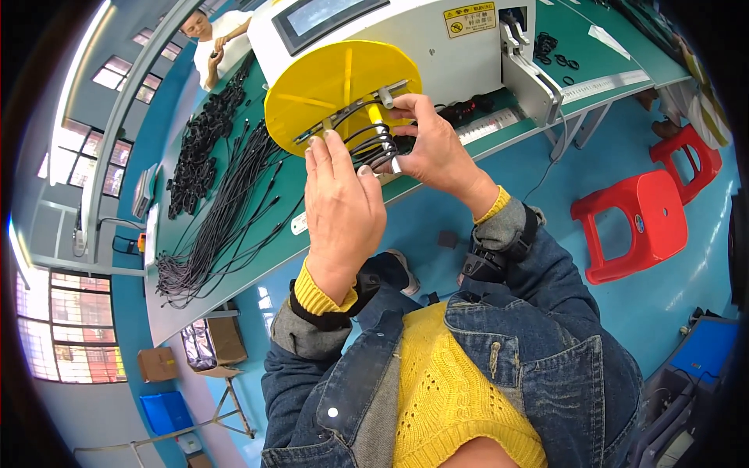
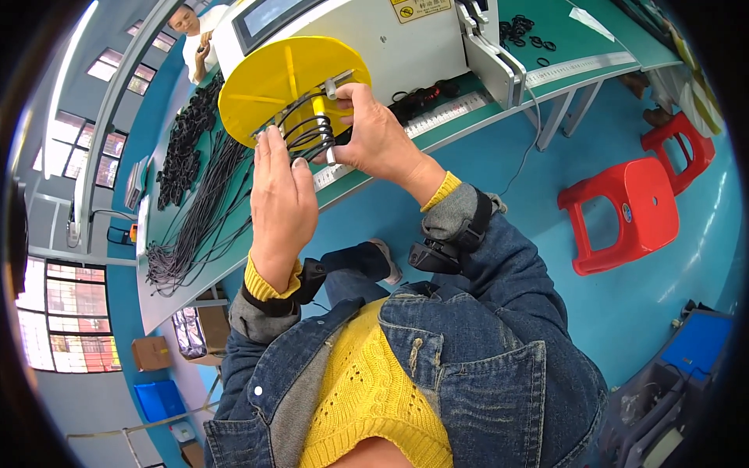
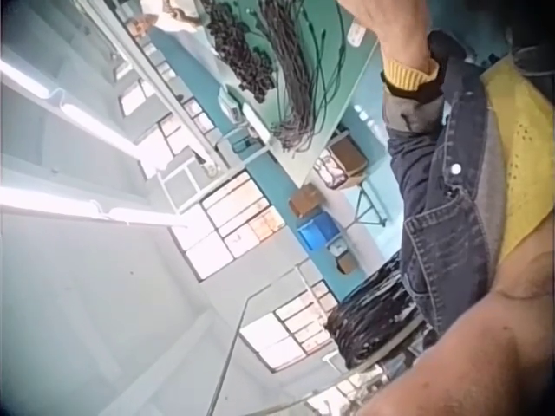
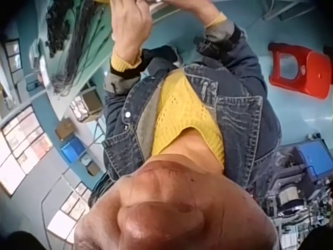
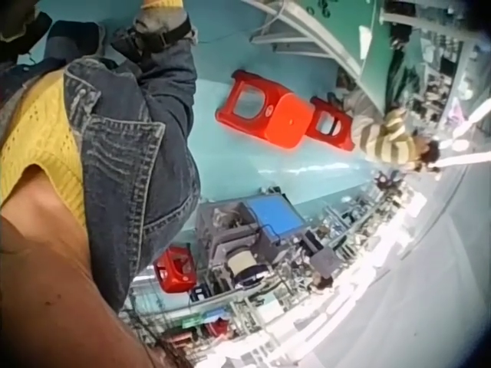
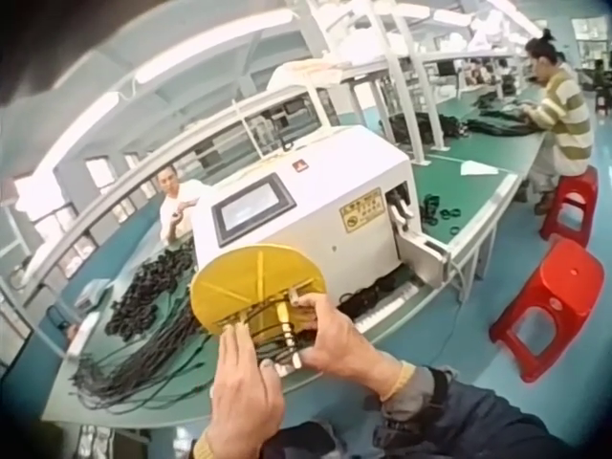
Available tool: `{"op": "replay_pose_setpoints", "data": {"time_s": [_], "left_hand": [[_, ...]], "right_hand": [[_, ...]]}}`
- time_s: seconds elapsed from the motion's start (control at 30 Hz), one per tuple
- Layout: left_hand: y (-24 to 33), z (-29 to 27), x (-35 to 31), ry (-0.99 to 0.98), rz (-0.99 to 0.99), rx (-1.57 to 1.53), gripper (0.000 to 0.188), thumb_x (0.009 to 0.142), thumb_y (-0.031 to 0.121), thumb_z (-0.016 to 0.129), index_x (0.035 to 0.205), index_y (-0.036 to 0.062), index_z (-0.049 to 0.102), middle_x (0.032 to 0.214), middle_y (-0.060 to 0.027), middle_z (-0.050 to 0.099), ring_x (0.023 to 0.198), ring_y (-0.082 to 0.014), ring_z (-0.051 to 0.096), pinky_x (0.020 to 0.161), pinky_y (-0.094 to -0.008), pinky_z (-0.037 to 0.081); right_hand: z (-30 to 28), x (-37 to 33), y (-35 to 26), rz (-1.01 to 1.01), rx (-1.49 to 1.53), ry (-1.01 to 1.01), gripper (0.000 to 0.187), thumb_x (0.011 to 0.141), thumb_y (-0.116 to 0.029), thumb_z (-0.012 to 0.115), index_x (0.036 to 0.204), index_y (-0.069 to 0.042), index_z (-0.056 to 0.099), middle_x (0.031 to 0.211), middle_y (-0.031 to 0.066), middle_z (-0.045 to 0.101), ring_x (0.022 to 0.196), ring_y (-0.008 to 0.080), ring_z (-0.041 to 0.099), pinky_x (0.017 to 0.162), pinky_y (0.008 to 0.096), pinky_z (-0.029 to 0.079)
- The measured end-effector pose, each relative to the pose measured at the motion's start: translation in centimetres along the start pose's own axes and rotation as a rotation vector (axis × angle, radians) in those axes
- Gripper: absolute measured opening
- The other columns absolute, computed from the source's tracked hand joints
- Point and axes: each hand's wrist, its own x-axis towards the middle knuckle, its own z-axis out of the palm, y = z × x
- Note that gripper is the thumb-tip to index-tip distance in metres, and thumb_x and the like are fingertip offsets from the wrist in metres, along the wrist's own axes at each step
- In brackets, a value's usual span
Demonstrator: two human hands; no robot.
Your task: The person winds a cable around the pegs of a machine, removes the coiled cable, and secures it with a tie. This process is repeated multiple times with additional cables and ties.
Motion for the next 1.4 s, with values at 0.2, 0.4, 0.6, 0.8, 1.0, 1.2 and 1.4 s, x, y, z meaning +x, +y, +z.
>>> {"op": "replay_pose_setpoints", "data": {"time_s": [0.2,0.4,0.6,0.8,1.0,1.2,1.4], "left_hand": [[-1.4,0.4,-0.1,-0.079,0.003,-0.273,0.052,0.083,0.010,0.043,0.124,-0.0175,0.027,0.124,-0.0394,0.032,0.113,-0.0504,0.036,0.099,-0.0466,0.028],[-1.9,0.3,-0.2,0.004,0.045,-0.296,0.052,0.083,0.009,0.044,0.125,-0.0162,0.027,0.118,-0.0360,0.037,0.106,-0.0483,0.041,0.096,-0.0462,0.031],[-1.6,0.9,0.1,0.028,0.012,-0.164,0.043,0.081,0.011,0.052,0.117,-0.0091,0.037,0.100,-0.0247,0.046,0.085,-0.0390,0.049,0.075,-0.0441,0.042],[-1.7,1.0,0.4,-0.068,0.074,-0.220,0.026,0.079,0.011,0.055,0.098,-0.0032,0.044,0.089,-0.0202,0.049,0.075,-0.0369,0.053,0.063,-0.0435,0.044],[-1.6,0.4,-0.1,-0.117,0.100,-0.185,0.020,0.078,0.011,0.056,0.088,0.0008,0.043,0.082,-0.0186,0.050,0.068,-0.0361,0.054,0.059,-0.0437,0.045],[2.0,0.0,-4.9,-0.129,0.042,-0.208,0.019,0.079,0.013,0.056,0.087,0.0019,0.043,0.080,-0.0179,0.050,0.068,-0.0357,0.055,0.057,-0.0440,0.046],[2.9,4.4,-11.2,-0.626,-0.224,-0.346,0.030,0.087,0.026,0.051,0.097,-0.0015,0.047,0.092,-0.0159,0.055,0.074,-0.0309,0.059,0.060,-0.0411,0.049]], "right_hand": [[0.3,0.1,-0.4,-0.007,0.070,-0.050,0.078,0.060,-0.011,0.079,0.123,0.000,0.036,0.118,0.0161,0.046,0.110,0.0252,0.049,0.092,0.0342,0.045],[1.5,-0.1,-0.5,-0.083,0.090,-0.071,0.067,0.064,-0.007,0.075,0.121,-0.002,0.039,0.114,0.0137,0.050,0.105,0.0246,0.053,0.089,0.0347,0.046],[4.2,-2.5,-1.6,-0.118,0.012,0.190,0.051,0.071,-0.003,0.066,0.116,-0.001,0.041,0.089,0.0151,0.058,0.081,0.0272,0.061,0.070,0.0361,0.049],[4.4,-2.2,0.1,-0.240,-0.183,0.275,0.038,0.075,-0.003,0.060,0.107,0.000,0.040,0.077,0.0178,0.058,0.070,0.0331,0.060,0.061,0.0370,0.047],[3.7,-3.2,-1.2,-0.119,-0.154,0.181,0.033,0.074,-0.003,0.059,0.099,0.000,0.038,0.069,0.0172,0.057,0.063,0.0361,0.058,0.055,0.0389,0.046],[1.9,-8.1,-2.1,-0.124,-0.240,0.073,0.031,0.074,-0.003,0.059,0.096,0.000,0.038,0.068,0.0187,0.057,0.060,0.0370,0.057,0.050,0.0415,0.045],[1.9,-13.6,4.3,0.112,-0.488,-0.443,0.027,0.074,-0.008,0.058,0.091,-0.001,0.038,0.067,0.0210,0.056,0.062,0.0379,0.058,0.050,0.0442,0.044]]}}
